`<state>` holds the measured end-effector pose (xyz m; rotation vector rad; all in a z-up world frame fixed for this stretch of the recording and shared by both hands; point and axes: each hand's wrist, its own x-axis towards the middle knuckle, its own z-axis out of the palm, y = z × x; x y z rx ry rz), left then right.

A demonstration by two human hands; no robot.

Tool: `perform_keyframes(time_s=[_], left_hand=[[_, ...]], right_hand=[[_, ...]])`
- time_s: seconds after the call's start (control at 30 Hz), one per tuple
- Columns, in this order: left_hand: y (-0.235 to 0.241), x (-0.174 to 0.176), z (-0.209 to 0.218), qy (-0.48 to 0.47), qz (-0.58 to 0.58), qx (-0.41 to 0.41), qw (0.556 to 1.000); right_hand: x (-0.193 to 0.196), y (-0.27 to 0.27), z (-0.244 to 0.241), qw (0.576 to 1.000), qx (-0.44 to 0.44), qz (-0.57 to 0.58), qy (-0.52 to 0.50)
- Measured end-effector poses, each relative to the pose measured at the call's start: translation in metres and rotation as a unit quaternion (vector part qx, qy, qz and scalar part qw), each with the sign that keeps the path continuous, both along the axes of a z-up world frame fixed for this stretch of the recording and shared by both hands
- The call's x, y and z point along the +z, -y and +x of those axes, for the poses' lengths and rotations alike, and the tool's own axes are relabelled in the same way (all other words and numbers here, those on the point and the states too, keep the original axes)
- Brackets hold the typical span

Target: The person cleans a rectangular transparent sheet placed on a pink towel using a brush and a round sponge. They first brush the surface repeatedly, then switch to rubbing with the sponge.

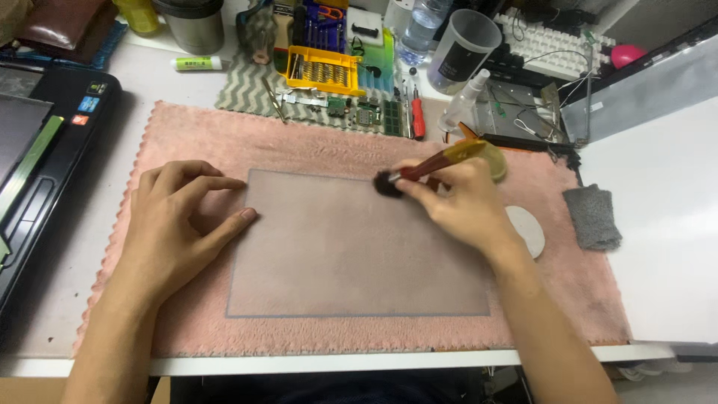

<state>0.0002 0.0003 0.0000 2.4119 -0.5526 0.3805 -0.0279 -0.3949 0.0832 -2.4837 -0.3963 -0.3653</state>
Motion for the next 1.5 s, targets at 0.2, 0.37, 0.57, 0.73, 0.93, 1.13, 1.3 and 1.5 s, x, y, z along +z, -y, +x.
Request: perform_keyframes(time_s=[0.2, 0.37, 0.57, 0.73, 0.93, 1.13, 1.3, 1.5], left_hand=[[-0.002, -0.003, 0.002, 0.011, -0.002, -0.007, 1.0], [0.001, 0.004, -0.002, -0.011, -0.009, -0.005, 1.0], [-0.001, -0.002, 0.001, 0.005, -0.005, 0.006, 1.0], [-0.001, 0.002, 0.0, -0.007, -0.004, -0.002, 1.0], [0.001, -0.001, 0.003, -0.004, -0.013, 0.008, 1.0], [0.002, 0.0, 0.001, -0.006, -0.024, 0.005, 1.0], [0.003, -0.003, 0.005, 0.004, -0.029, -0.001, 1.0], [0.002, 0.004, 0.0, -0.03, -0.039, 0.005, 0.999]], right_hand=[[-0.002, 0.009, 0.004, 0.983, -0.047, 0.007, -0.177], [-0.018, -0.007, 0.013, 0.999, -0.03, 0.0, -0.034], [0.007, -0.009, 0.002, 0.974, -0.005, 0.038, -0.223], [-0.014, -0.019, 0.007, 0.994, 0.018, 0.056, -0.094], [0.019, -0.004, -0.029, 0.976, -0.069, 0.001, -0.205], [-0.019, -0.015, -0.023, 0.997, 0.015, 0.05, -0.056], [0.006, -0.002, -0.036, 0.985, -0.003, 0.006, -0.17], [-0.016, -0.017, -0.039, 0.996, 0.032, 0.054, -0.065]])
